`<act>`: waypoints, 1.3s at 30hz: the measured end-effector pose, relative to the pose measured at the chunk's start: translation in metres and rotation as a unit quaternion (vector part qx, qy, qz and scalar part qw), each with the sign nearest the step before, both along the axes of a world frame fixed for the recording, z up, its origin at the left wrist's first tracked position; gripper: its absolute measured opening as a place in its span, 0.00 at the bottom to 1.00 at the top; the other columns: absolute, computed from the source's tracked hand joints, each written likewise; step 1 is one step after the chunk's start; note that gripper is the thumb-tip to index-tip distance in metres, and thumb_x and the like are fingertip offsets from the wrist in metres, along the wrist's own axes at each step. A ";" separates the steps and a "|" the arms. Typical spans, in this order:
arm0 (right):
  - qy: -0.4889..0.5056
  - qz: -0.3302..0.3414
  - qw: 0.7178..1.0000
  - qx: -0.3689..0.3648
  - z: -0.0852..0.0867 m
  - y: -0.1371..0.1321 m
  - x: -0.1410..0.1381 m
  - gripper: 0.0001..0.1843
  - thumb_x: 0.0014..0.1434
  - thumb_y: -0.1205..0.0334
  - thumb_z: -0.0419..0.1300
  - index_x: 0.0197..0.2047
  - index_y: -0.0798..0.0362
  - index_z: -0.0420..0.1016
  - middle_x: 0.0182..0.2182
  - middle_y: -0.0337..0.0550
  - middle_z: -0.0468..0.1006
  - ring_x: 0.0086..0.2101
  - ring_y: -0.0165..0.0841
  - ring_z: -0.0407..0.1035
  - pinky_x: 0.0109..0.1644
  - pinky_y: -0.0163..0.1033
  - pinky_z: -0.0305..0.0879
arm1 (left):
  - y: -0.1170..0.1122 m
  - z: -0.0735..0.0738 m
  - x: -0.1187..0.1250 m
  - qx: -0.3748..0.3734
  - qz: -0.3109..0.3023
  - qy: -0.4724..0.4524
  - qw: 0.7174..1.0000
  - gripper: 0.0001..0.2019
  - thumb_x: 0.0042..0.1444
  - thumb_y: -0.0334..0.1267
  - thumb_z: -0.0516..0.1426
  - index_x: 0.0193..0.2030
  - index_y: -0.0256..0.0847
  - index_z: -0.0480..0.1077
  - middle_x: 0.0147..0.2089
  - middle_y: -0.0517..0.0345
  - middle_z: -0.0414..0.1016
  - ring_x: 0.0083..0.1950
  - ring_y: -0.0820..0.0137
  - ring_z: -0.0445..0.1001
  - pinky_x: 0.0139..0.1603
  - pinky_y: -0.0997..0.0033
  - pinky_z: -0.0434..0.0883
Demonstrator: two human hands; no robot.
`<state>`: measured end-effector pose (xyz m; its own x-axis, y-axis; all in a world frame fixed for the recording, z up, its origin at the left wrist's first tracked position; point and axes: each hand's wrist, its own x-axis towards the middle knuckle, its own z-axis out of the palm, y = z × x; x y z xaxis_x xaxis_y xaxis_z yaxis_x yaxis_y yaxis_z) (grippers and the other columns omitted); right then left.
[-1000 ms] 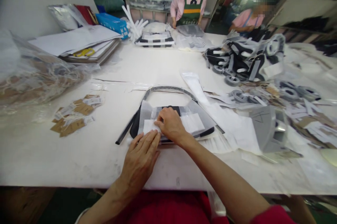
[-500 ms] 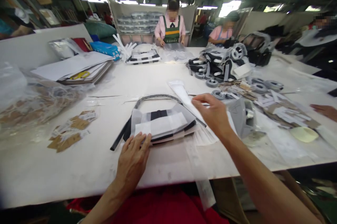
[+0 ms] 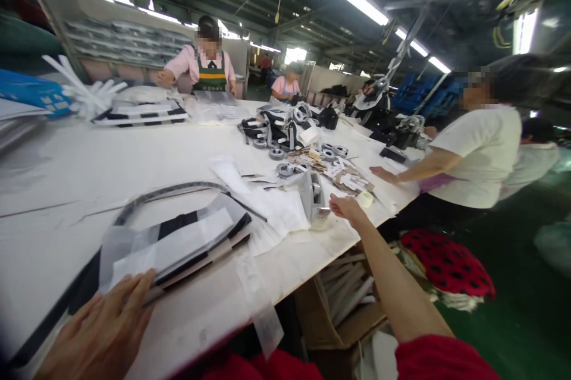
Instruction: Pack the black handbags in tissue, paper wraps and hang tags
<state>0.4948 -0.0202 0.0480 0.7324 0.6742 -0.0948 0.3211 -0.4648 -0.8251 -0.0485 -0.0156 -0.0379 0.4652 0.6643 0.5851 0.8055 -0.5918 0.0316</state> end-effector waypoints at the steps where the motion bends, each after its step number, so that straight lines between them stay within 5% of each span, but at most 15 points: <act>1: 0.023 0.010 1.000 -0.006 -0.003 0.004 -0.001 0.17 0.51 0.48 0.63 0.27 0.55 0.77 0.30 0.49 0.81 0.30 0.34 0.74 0.35 0.37 0.70 | 0.000 0.000 0.000 0.008 0.005 0.021 1.000 0.30 0.65 0.38 0.45 0.73 0.40 0.46 0.62 0.37 0.68 0.60 0.45 0.68 0.58 0.40 0.63; 10: 0.085 0.012 0.996 0.021 0.002 0.020 -0.016 0.11 0.44 0.55 0.67 0.25 0.53 0.75 0.26 0.42 0.80 0.29 0.33 0.72 0.31 0.35 0.65 | -0.005 0.007 0.004 0.033 0.040 0.068 0.996 0.32 0.66 0.38 0.45 0.74 0.40 0.38 0.61 0.36 0.67 0.59 0.46 0.69 0.59 0.43 0.64; 17: 0.096 0.011 0.987 0.125 0.017 -0.020 -0.033 0.18 0.43 0.48 0.66 0.32 0.52 0.74 0.28 0.40 0.77 0.27 0.29 0.68 0.29 0.33 0.63 | -0.006 0.007 0.004 -0.006 0.045 0.047 0.998 0.31 0.66 0.38 0.45 0.74 0.40 0.42 0.64 0.37 0.65 0.60 0.47 0.68 0.61 0.41 0.61; 22: 0.121 0.012 0.987 0.105 -0.010 -0.046 -0.049 0.14 0.38 0.51 0.65 0.24 0.51 0.70 0.19 0.38 0.68 0.20 0.28 0.59 0.22 0.35 0.58 | -0.007 0.012 0.006 -0.024 0.008 0.004 1.000 0.27 0.65 0.35 0.44 0.70 0.42 0.53 0.62 0.40 0.68 0.61 0.48 0.68 0.61 0.39 0.62; 27: 0.106 0.034 0.993 0.045 -0.030 -0.062 -0.060 0.13 0.37 0.53 0.65 0.17 0.49 0.66 0.16 0.36 0.63 0.17 0.28 0.53 0.20 0.37 0.54 | -0.011 0.022 0.013 0.011 0.050 0.037 0.998 0.22 0.65 0.34 0.47 0.64 0.33 0.62 0.59 0.36 0.70 0.59 0.49 0.70 0.59 0.45 0.64; 33: 0.019 0.245 0.969 -0.019 0.023 -0.041 -0.085 0.17 0.47 0.41 0.65 0.22 0.46 0.75 0.22 0.42 0.68 0.24 0.36 0.62 0.27 0.43 0.61 | -0.019 0.027 0.021 0.005 0.100 0.051 0.994 0.20 0.61 0.25 0.51 0.60 0.34 0.67 0.57 0.45 0.74 0.60 0.57 0.70 0.61 0.52 0.63; 36: -0.027 0.433 0.899 -0.064 0.065 -0.005 -0.147 0.20 0.55 0.41 0.62 0.21 0.45 0.74 0.24 0.46 0.71 0.28 0.38 0.63 0.33 0.42 0.62 | -0.021 0.028 0.023 -0.017 0.116 0.041 0.992 0.20 0.62 0.25 0.51 0.61 0.35 0.66 0.58 0.46 0.73 0.61 0.58 0.69 0.63 0.53 0.62; 39: -0.023 0.604 0.788 -0.119 0.102 0.029 -0.232 0.19 0.56 0.43 0.62 0.26 0.50 0.76 0.24 0.40 0.71 0.27 0.33 0.63 0.31 0.38 0.60 | -0.024 0.030 0.024 -0.030 0.115 0.036 0.992 0.20 0.63 0.26 0.49 0.61 0.35 0.66 0.58 0.46 0.73 0.62 0.59 0.69 0.64 0.53 0.62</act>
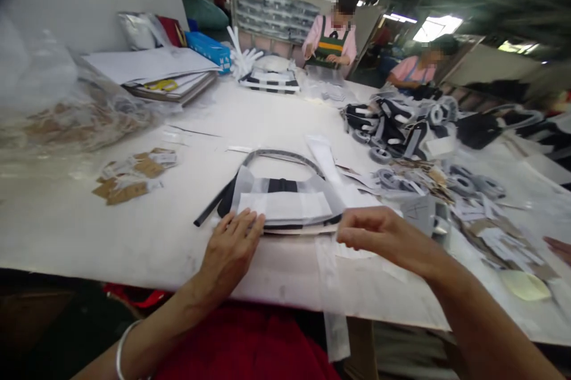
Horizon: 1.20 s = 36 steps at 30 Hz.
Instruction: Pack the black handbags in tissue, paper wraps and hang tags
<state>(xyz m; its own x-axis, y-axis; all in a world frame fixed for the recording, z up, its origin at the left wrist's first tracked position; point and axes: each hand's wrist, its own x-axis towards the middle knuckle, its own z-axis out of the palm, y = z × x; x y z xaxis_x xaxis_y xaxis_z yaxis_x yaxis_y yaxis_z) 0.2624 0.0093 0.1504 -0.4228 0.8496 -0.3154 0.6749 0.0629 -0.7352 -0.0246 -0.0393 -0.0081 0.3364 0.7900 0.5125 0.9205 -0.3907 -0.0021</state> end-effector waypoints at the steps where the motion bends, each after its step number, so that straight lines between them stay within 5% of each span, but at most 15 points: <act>1: -0.011 0.069 0.997 -0.017 0.008 0.011 -0.028 0.19 0.57 0.43 0.62 0.28 0.51 0.76 0.24 0.39 0.71 0.27 0.32 0.62 0.31 0.37 0.59 | -0.001 0.000 0.000 -0.004 -0.002 -0.002 1.000 0.20 0.63 0.25 0.49 0.61 0.35 0.66 0.59 0.46 0.73 0.62 0.59 0.68 0.64 0.53 0.62; 4: -0.057 0.236 0.970 -0.025 0.015 0.042 -0.097 0.19 0.58 0.45 0.61 0.30 0.53 0.77 0.24 0.36 0.71 0.27 0.29 0.62 0.30 0.34 0.57 | -0.002 0.000 -0.001 -0.008 -0.006 -0.017 1.000 0.21 0.63 0.25 0.47 0.61 0.34 0.65 0.59 0.46 0.72 0.63 0.58 0.68 0.64 0.52 0.63; 7: -0.129 0.333 0.934 -0.006 0.007 0.070 -0.142 0.18 0.57 0.47 0.62 0.27 0.54 0.75 0.21 0.33 0.68 0.24 0.26 0.60 0.27 0.32 0.53 | -0.002 -0.001 -0.002 -0.003 -0.009 -0.040 0.999 0.20 0.63 0.25 0.46 0.60 0.34 0.67 0.59 0.46 0.72 0.62 0.58 0.68 0.64 0.53 0.63; 12: -0.259 0.398 0.879 0.042 -0.007 0.104 -0.186 0.14 0.53 0.52 0.65 0.22 0.52 0.74 0.16 0.31 0.67 0.20 0.25 0.59 0.24 0.34 0.49 | 0.001 -0.001 -0.004 0.000 -0.014 -0.075 0.997 0.19 0.64 0.26 0.46 0.57 0.35 0.69 0.57 0.49 0.73 0.61 0.59 0.69 0.64 0.55 0.63; 18: -0.402 0.463 0.779 0.135 -0.030 0.121 -0.227 0.13 0.44 0.57 0.70 0.16 0.50 0.72 0.12 0.32 0.65 0.18 0.27 0.60 0.26 0.35 0.52 | 0.003 -0.003 -0.006 -0.004 -0.021 -0.106 0.994 0.19 0.65 0.27 0.45 0.58 0.35 0.69 0.55 0.48 0.74 0.60 0.59 0.70 0.64 0.57 0.63; 23: -0.395 0.489 0.765 0.138 -0.064 0.135 -0.244 0.21 0.35 0.51 0.75 0.12 0.50 0.68 0.11 0.34 0.63 0.26 0.35 0.71 0.35 0.39 0.59 | 0.005 -0.006 -0.007 -0.013 -0.024 -0.114 0.993 0.19 0.65 0.28 0.45 0.59 0.35 0.68 0.55 0.47 0.73 0.60 0.60 0.69 0.64 0.57 0.62; 27: -0.387 0.500 0.760 0.152 -0.078 0.147 -0.245 0.24 0.37 0.48 0.75 0.11 0.50 0.66 0.16 0.39 0.70 0.35 0.43 0.74 0.43 0.44 0.59 | 0.005 -0.007 -0.008 -0.029 -0.026 -0.111 0.993 0.19 0.65 0.28 0.45 0.59 0.36 0.68 0.55 0.47 0.73 0.60 0.61 0.69 0.65 0.57 0.61; 32: -0.400 0.516 0.714 0.253 -0.076 0.163 -0.236 0.25 0.37 0.40 0.75 0.18 0.52 0.73 0.25 0.45 0.77 0.39 0.46 0.73 0.47 0.47 0.57 | 0.006 -0.008 -0.010 -0.017 -0.031 -0.112 0.993 0.19 0.65 0.27 0.45 0.59 0.35 0.67 0.55 0.48 0.73 0.61 0.60 0.68 0.65 0.57 0.60; 36: -0.403 0.447 0.735 0.313 -0.063 0.180 -0.215 0.26 0.42 0.43 0.74 0.35 0.55 0.80 0.36 0.51 0.79 0.43 0.48 0.72 0.49 0.48 0.58 | 0.006 -0.007 -0.010 -0.004 -0.032 -0.109 0.994 0.20 0.65 0.27 0.45 0.59 0.34 0.68 0.54 0.48 0.74 0.59 0.60 0.70 0.64 0.58 0.62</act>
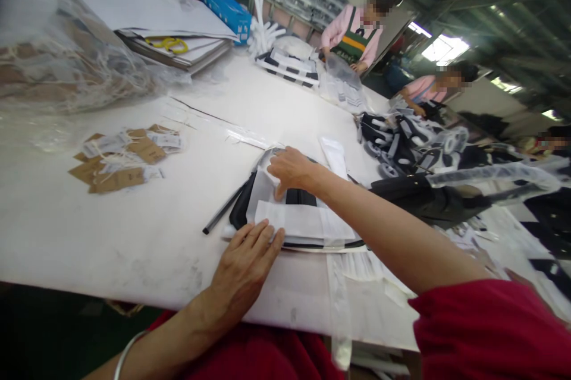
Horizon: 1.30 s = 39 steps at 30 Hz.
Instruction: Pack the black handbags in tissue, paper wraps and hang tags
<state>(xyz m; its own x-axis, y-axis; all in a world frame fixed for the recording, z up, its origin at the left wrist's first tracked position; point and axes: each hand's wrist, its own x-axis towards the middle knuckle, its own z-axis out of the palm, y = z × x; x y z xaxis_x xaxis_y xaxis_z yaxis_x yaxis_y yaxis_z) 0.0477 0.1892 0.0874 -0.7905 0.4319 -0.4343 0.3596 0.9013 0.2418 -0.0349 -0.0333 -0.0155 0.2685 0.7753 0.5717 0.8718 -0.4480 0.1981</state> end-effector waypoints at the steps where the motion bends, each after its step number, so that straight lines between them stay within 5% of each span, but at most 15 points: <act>1: 0.025 -0.030 0.999 0.024 0.005 0.002 0.007 0.27 0.44 0.45 0.74 0.40 0.56 0.79 0.40 0.53 0.79 0.44 0.49 0.72 0.49 0.48 0.59 | 0.000 0.000 0.000 0.002 0.000 -0.001 1.000 0.20 0.64 0.26 0.45 0.59 0.35 0.68 0.54 0.49 0.74 0.59 0.60 0.70 0.63 0.58 0.62; 6: 0.250 -0.171 0.953 0.005 0.015 -0.032 0.047 0.27 0.64 0.47 0.58 0.61 0.53 0.68 0.57 0.53 0.73 0.55 0.44 0.67 0.59 0.48 0.60 | -0.002 -0.002 0.001 0.003 -0.001 -0.004 1.000 0.20 0.64 0.26 0.46 0.60 0.36 0.67 0.55 0.48 0.73 0.61 0.61 0.68 0.64 0.57 0.61; 9: 0.318 -0.178 0.929 -0.061 -0.004 -0.081 0.071 0.27 0.70 0.49 0.48 0.66 0.53 0.62 0.63 0.51 0.67 0.61 0.40 0.62 0.65 0.47 0.56 | -0.001 -0.003 0.001 0.005 0.002 -0.004 1.000 0.20 0.63 0.26 0.47 0.60 0.35 0.67 0.56 0.47 0.73 0.61 0.61 0.68 0.64 0.57 0.62; 13: 0.279 -0.172 0.942 -0.070 -0.043 -0.124 0.092 0.30 0.70 0.46 0.45 0.69 0.54 0.58 0.67 0.52 0.59 0.67 0.44 0.51 0.69 0.57 0.48 | -0.001 -0.006 0.002 0.017 -0.003 -0.002 1.000 0.19 0.63 0.25 0.48 0.58 0.37 0.68 0.56 0.49 0.73 0.60 0.61 0.69 0.64 0.56 0.61; 16: 0.260 -0.178 0.947 -0.065 -0.052 -0.128 0.091 0.31 0.71 0.46 0.45 0.69 0.55 0.57 0.68 0.52 0.56 0.68 0.45 0.48 0.69 0.59 0.45 | -0.001 -0.007 0.002 0.030 -0.002 0.016 0.999 0.18 0.62 0.25 0.49 0.56 0.37 0.69 0.55 0.49 0.74 0.60 0.60 0.69 0.63 0.56 0.62; 22: 0.303 -0.167 0.938 -0.004 -0.039 -0.137 0.101 0.34 0.69 0.43 0.47 0.68 0.57 0.59 0.68 0.53 0.58 0.68 0.44 0.48 0.71 0.58 0.43 | 0.003 0.002 -0.002 0.048 -0.004 0.050 0.998 0.19 0.62 0.24 0.49 0.57 0.38 0.69 0.53 0.48 0.75 0.57 0.60 0.71 0.60 0.57 0.64; 30: 0.347 -0.159 0.917 0.116 -0.080 -0.157 0.136 0.43 0.61 0.39 0.58 0.69 0.60 0.57 0.67 0.56 0.59 0.65 0.48 0.54 0.67 0.59 0.51 | 0.006 0.009 0.002 0.052 -0.002 0.074 0.996 0.17 0.63 0.29 0.51 0.58 0.34 0.66 0.52 0.45 0.75 0.53 0.59 0.72 0.57 0.57 0.66; 35: 0.374 -0.139 0.906 0.143 -0.086 -0.156 0.134 0.46 0.57 0.42 0.64 0.68 0.62 0.56 0.67 0.56 0.59 0.65 0.48 0.54 0.67 0.58 0.52 | 0.012 0.020 -0.012 -0.026 -0.041 0.002 0.999 0.13 0.64 0.33 0.53 0.55 0.42 0.68 0.48 0.52 0.75 0.49 0.63 0.74 0.52 0.62 0.69; 39: 0.385 -0.130 0.902 0.149 -0.090 -0.157 0.137 0.48 0.54 0.43 0.67 0.68 0.62 0.56 0.67 0.57 0.60 0.65 0.50 0.55 0.67 0.58 0.52 | 0.028 0.031 -0.047 -0.096 0.035 -0.154 0.983 0.14 0.63 0.38 0.53 0.54 0.45 0.69 0.52 0.51 0.73 0.54 0.62 0.71 0.56 0.59 0.68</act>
<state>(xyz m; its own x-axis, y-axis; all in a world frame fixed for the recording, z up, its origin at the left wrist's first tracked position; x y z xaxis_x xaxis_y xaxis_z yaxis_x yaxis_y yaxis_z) 0.1847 0.0325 -0.0028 -0.6640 0.6525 0.3652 0.7134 0.6991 0.0479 -0.0819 -0.0050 0.0154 0.0466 0.8874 0.4586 0.7846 -0.3167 0.5331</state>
